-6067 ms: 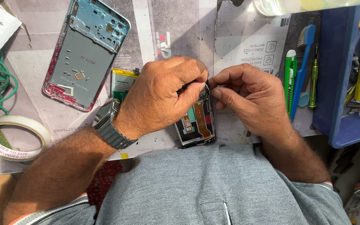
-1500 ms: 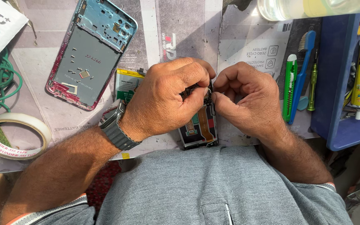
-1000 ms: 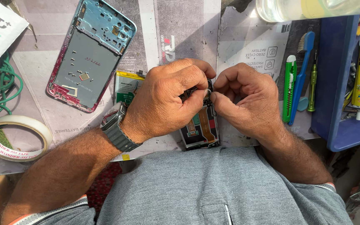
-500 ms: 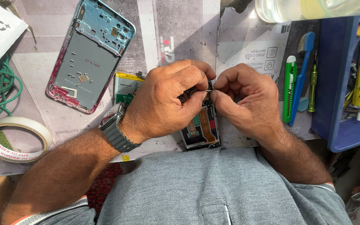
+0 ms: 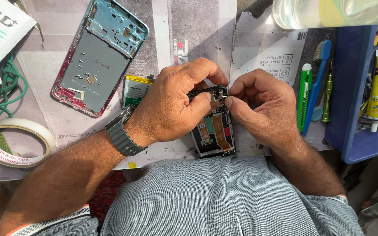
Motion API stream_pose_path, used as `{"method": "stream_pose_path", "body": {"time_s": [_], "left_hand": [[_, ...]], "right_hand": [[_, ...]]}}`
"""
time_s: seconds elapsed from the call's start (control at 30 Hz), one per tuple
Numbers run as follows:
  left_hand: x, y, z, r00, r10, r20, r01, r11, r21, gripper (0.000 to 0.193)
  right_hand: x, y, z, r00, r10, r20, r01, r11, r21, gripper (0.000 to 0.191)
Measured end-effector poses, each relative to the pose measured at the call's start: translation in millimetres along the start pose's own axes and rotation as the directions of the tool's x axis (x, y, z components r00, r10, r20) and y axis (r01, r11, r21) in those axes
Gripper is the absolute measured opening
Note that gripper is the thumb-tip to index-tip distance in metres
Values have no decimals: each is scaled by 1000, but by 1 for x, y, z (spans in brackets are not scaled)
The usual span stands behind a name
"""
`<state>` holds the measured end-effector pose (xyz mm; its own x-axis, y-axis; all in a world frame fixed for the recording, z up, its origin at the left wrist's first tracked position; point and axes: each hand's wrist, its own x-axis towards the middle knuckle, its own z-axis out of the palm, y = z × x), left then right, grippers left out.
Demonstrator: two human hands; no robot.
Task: The person uses a small metal tool to carefully pry and adjust components inside a disassembled smartphone. The hands repeatedly lift and reposition internal parts and connectors while the phone remains open on the workbench.
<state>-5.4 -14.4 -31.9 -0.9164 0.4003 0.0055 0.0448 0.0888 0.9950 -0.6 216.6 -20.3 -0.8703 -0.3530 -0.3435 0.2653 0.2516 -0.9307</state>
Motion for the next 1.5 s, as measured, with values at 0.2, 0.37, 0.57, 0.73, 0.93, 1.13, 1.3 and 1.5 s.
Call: {"method": "stream_pose_path", "body": {"time_s": [0.2, 0.37, 0.57, 0.73, 0.93, 1.13, 1.3, 1.5], "left_hand": [[1, 3, -1, 1000, -21, -1, 22, 997, 73, 20], [0, 1, -1, 994, 108, -16, -108, 993, 48, 19], [-1, 1, -1, 995, 102, -8, -101, 991, 88, 19], [-1, 2, -1, 993, 118, -21, -116, 990, 80, 17], [-1, 3, -1, 993, 117, -11, -115, 986, 121, 14], [-2, 2, -2, 989, 149, -12, -146, 981, 129, 9], [-1, 1, -1, 989, 149, -21, -145, 982, 121, 5], [-1, 0, 0, 991, 129, -18, -126, 984, 125, 5]], "right_hand": [[1, 2, 1, 1000, 2, -18, -1, 999, 39, 13], [0, 4, 0, 1000, -11, -16, 11, 999, 44, 14], [0, 6, 0, 1000, -16, -16, 17, 998, 58, 15], [-1, 6, 0, 1000, 4, -27, -2, 999, 50, 16], [-1, 6, 0, 1000, 7, -29, -6, 998, 60, 16], [-1, 6, 0, 1000, 2, -28, 0, 999, 55, 16], [0, 7, 0, 999, -34, -17, 34, 999, 13, 15], [0, 8, 1, 999, -37, -13, 37, 999, -11, 15]]}}
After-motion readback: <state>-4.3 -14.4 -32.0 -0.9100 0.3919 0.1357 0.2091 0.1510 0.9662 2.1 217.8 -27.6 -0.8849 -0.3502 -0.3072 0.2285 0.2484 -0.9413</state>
